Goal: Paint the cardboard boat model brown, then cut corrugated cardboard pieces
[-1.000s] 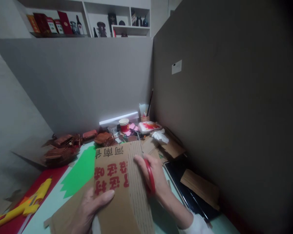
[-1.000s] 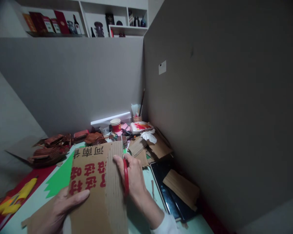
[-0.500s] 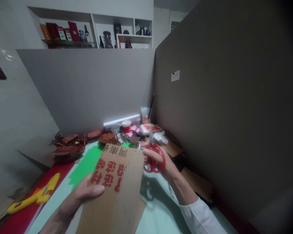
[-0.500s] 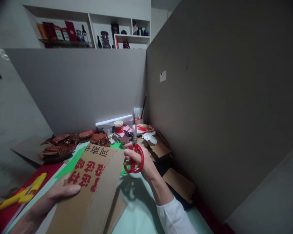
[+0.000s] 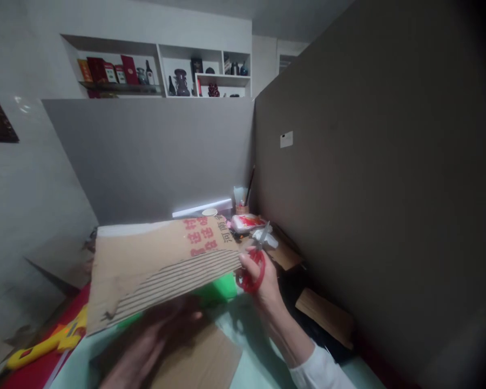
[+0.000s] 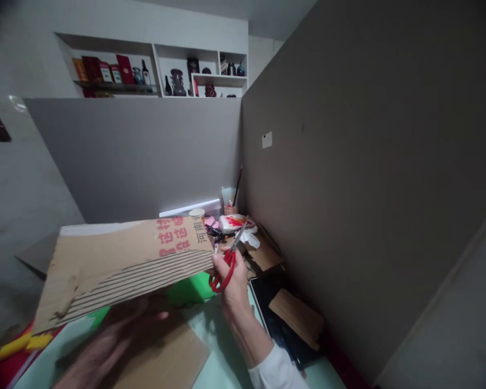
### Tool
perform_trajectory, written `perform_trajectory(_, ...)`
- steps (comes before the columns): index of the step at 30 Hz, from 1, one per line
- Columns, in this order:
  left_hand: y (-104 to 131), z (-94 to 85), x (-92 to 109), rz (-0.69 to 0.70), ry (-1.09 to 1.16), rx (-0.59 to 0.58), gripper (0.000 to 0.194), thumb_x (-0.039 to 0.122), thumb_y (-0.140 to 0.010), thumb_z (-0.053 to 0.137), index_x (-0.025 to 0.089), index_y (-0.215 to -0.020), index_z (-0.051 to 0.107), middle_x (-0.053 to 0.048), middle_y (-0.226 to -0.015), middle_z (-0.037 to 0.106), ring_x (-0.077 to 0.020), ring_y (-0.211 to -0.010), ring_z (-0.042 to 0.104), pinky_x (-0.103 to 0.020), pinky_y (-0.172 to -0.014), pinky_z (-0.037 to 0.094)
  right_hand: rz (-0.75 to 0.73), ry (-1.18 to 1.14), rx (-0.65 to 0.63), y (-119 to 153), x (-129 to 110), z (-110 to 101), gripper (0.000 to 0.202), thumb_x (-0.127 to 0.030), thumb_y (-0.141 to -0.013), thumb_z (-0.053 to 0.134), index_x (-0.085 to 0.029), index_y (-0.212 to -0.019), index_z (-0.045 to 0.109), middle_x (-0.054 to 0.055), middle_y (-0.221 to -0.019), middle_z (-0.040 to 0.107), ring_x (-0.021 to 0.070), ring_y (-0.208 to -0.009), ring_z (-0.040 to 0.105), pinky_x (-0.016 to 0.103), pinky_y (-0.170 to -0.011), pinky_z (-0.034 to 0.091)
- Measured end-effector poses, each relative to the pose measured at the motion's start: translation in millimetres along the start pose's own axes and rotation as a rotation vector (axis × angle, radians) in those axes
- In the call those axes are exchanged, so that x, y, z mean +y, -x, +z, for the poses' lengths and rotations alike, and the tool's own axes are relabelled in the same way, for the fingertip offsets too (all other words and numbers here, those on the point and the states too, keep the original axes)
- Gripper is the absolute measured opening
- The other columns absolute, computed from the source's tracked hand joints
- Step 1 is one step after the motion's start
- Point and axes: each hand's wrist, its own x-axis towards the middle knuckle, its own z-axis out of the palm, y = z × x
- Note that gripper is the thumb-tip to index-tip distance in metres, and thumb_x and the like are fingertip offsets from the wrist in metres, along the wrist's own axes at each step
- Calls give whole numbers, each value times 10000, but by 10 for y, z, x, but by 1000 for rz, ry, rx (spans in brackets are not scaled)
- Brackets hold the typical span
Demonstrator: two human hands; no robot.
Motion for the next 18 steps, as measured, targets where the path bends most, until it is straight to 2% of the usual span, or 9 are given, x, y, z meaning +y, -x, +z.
perform_trajectory(1,-1,42,-95,22,-53,-21,365,309,-672,872,129,-966,755,-122,-1032,761,-274,-909,709,-415,-879,559,4,9,-8,68,26,51,473,-432,-715,808,-205,-1007,512,-46,-762,599,96,-583,569,203,-519,460)
perform_trajectory(3,15,137,-255,57,-148,-77,366,410,-645,877,122,-851,786,-125,-942,775,-247,-813,708,-346,-837,558,35,30,-57,225,65,159,468,-412,-720,820,-208,-1008,513,-41,-765,611,99,-591,571,193,-503,445)
perform_trajectory(5,49,240,-346,84,-142,-112,394,492,-674,837,123,-806,795,-110,-817,764,-209,-737,684,-302,-774,557,90,40,-142,380,77,257,459,-414,-736,812,-222,-1012,499,-42,-770,610,106,-565,567,194,-459,428)
perform_trajectory(6,69,289,-364,111,-95,-109,382,487,-684,831,139,-838,799,-97,-826,762,-203,-735,675,-296,-739,559,118,43,-187,443,69,293,456,-418,-741,808,-230,-1011,492,-42,-781,607,111,-555,569,201,-446,431)
perform_trajectory(8,107,369,-358,140,-18,-52,371,456,-692,833,159,-912,803,-91,-915,764,-211,-820,681,-288,-752,563,163,46,-257,522,31,335,466,-433,-743,805,-240,-1020,484,-43,-808,601,118,-535,571,222,-435,448)
perform_trajectory(11,142,414,-295,142,42,25,309,400,-657,867,144,-818,803,-68,-816,749,-183,-745,671,-264,-731,567,192,74,-308,531,-28,318,458,-450,-767,789,-235,-1034,487,-58,-756,571,103,-508,543,224,-461,449)
perform_trajectory(14,138,380,-211,185,76,61,275,366,-632,886,123,-683,767,-40,-679,698,-147,-655,636,-231,-702,563,199,226,-345,484,-7,248,413,-494,-818,735,-212,-1023,513,-70,-689,511,63,-472,431,189,-433,336)
perform_trajectory(16,117,346,-148,223,115,116,298,365,-596,905,120,-680,757,-32,-669,685,-140,-649,627,-219,-682,563,216,340,-370,472,53,204,412,-537,-839,695,-201,-1011,533,-64,-688,482,62,-490,379,196,-431,279)
perform_trajectory(18,92,321,-84,270,162,184,316,340,-559,926,128,-726,762,-24,-702,690,-136,-651,622,-218,-664,569,232,400,-407,490,116,178,419,-568,-854,660,-202,-1017,538,-60,-691,451,82,-542,385,209,-471,292)
